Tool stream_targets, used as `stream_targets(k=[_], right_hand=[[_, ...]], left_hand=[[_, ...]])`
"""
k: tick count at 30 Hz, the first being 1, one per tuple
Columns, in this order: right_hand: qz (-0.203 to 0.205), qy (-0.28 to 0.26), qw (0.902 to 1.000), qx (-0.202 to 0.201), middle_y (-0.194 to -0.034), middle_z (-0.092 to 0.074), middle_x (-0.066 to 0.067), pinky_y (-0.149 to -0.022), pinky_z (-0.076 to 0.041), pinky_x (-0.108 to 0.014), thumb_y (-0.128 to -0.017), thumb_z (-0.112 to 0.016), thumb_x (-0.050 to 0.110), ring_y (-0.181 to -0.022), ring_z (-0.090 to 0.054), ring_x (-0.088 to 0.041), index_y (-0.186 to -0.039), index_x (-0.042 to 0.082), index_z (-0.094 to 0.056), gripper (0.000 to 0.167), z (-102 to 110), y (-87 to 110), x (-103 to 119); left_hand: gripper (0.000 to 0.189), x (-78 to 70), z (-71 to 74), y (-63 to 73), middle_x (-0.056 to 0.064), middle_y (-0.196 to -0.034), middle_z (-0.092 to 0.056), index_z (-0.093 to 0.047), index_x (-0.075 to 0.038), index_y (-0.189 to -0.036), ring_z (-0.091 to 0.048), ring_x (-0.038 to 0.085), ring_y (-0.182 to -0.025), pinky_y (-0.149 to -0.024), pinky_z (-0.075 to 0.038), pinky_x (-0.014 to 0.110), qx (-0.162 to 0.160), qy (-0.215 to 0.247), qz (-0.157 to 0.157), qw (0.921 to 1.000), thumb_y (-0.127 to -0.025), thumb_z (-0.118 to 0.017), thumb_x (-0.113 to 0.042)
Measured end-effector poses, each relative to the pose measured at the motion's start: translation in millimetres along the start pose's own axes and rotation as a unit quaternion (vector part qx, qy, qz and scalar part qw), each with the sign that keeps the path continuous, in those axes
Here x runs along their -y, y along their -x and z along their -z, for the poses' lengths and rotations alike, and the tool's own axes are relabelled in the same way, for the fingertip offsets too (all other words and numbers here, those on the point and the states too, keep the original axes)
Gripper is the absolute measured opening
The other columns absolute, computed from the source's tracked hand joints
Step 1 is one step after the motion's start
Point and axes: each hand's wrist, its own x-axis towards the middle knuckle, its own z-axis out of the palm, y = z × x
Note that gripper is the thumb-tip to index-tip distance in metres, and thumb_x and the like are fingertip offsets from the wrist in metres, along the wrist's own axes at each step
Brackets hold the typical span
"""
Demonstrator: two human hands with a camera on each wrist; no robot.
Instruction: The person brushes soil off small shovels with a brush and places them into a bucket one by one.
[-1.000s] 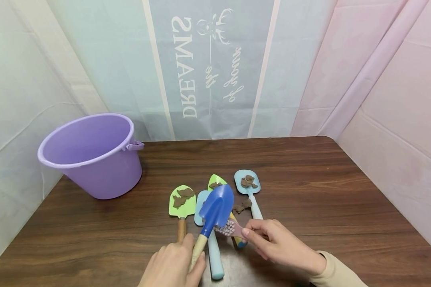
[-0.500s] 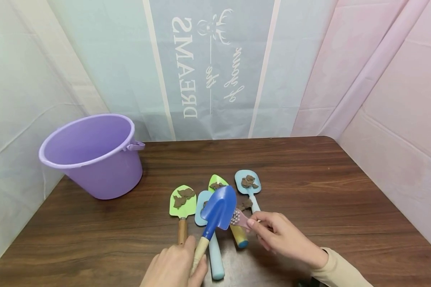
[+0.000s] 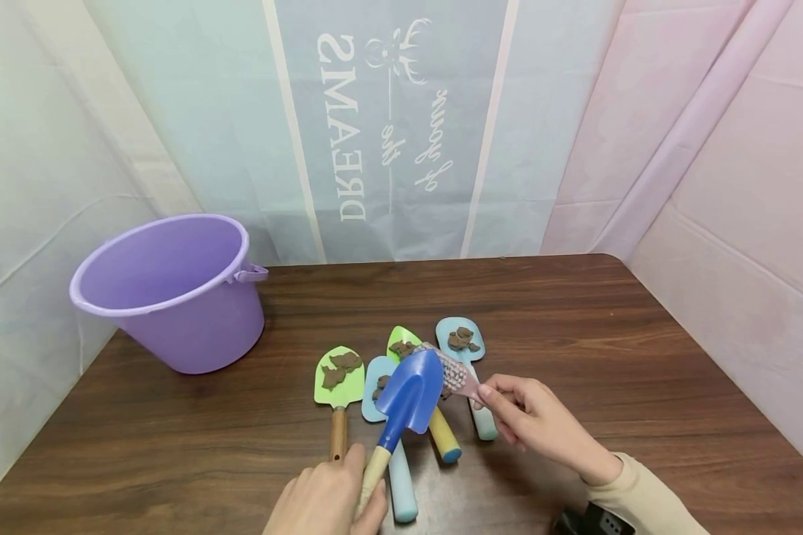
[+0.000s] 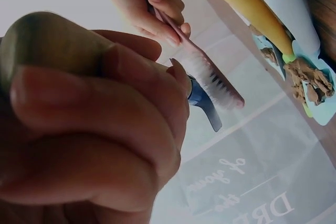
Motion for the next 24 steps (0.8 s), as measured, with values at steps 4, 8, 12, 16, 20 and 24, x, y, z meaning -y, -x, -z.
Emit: stream_targets(k=[4, 8, 12, 16, 20, 24], right_hand=[[-0.009, -0.004, 0.9999, -0.005, -0.051, -0.046, 0.006, -0.038, -0.037, -0.026, -0.102, -0.045, 0.027, -0.039, -0.041, -0.003, -0.089, 0.006, -0.059, 0.029, 4.6, 0.5, -1.1], [-0.005, -0.001, 0.9999, -0.010, -0.051, -0.045, 0.006, -0.037, -0.038, -0.026, -0.102, -0.045, 0.026, -0.038, -0.041, -0.002, -0.088, 0.005, -0.059, 0.029, 6.5, 1.1, -2.7], [-0.005, 0.001, 0.9999, -0.011, -0.050, -0.045, 0.006, -0.037, -0.038, -0.026, -0.102, -0.045, 0.026, -0.038, -0.041, -0.002, -0.088, 0.005, -0.059, 0.028, 7.0, 1.5, -3.6], [-0.006, 0.002, 0.9999, -0.014, -0.050, -0.045, 0.005, -0.038, -0.038, -0.027, -0.102, -0.045, 0.026, -0.038, -0.041, -0.003, -0.089, 0.006, -0.059, 0.028, 7.9, 2.5, -3.6], [-0.005, 0.004, 0.9999, -0.015, -0.050, -0.045, 0.005, -0.038, -0.038, -0.026, -0.102, -0.045, 0.025, -0.038, -0.041, -0.003, -0.089, 0.006, -0.059, 0.027, 9.3, 3.9, -3.5], [-0.005, 0.008, 0.9998, -0.017, -0.050, -0.045, 0.005, -0.038, -0.038, -0.026, -0.102, -0.045, 0.025, -0.038, -0.041, -0.003, -0.089, 0.007, -0.060, 0.026, 9.9, 5.2, -3.5]], left_hand=[[0.028, 0.6, -1.3, 1.0, -0.011, -0.051, -0.035, -0.045, -0.018, -0.074, -0.032, 0.005, -0.041, -0.037, -0.025, 0.025, -0.013, -0.005, -0.009, 0.9999, -0.079, -0.068, -0.033], [0.027, 0.9, -1.5, 1.0, -0.011, -0.051, -0.035, -0.046, -0.017, -0.075, -0.033, 0.005, -0.042, -0.037, -0.026, 0.024, -0.005, 0.003, -0.009, 0.9999, -0.079, -0.068, -0.032], [0.027, 1.4, -1.5, 1.0, -0.011, -0.052, -0.036, -0.046, -0.017, -0.074, -0.033, 0.005, -0.042, -0.038, -0.026, 0.024, -0.002, 0.004, -0.008, 1.0000, -0.080, -0.068, -0.032], [0.027, 3.0, -2.3, 2.2, -0.011, -0.052, -0.036, -0.046, -0.018, -0.075, -0.033, 0.005, -0.042, -0.037, -0.026, 0.024, -0.018, -0.004, -0.012, 0.9998, -0.080, -0.068, -0.033], [0.028, 5.8, -3.3, 3.7, -0.011, -0.051, -0.035, -0.047, -0.018, -0.076, -0.033, 0.006, -0.042, -0.038, -0.026, 0.026, -0.046, -0.024, -0.014, 0.9985, -0.078, -0.070, -0.034], [0.027, 7.9, -0.9, 2.8, -0.011, -0.052, -0.035, -0.048, -0.018, -0.077, -0.033, 0.006, -0.042, -0.039, -0.026, 0.026, -0.038, -0.021, -0.006, 0.9990, -0.079, -0.070, -0.034]])
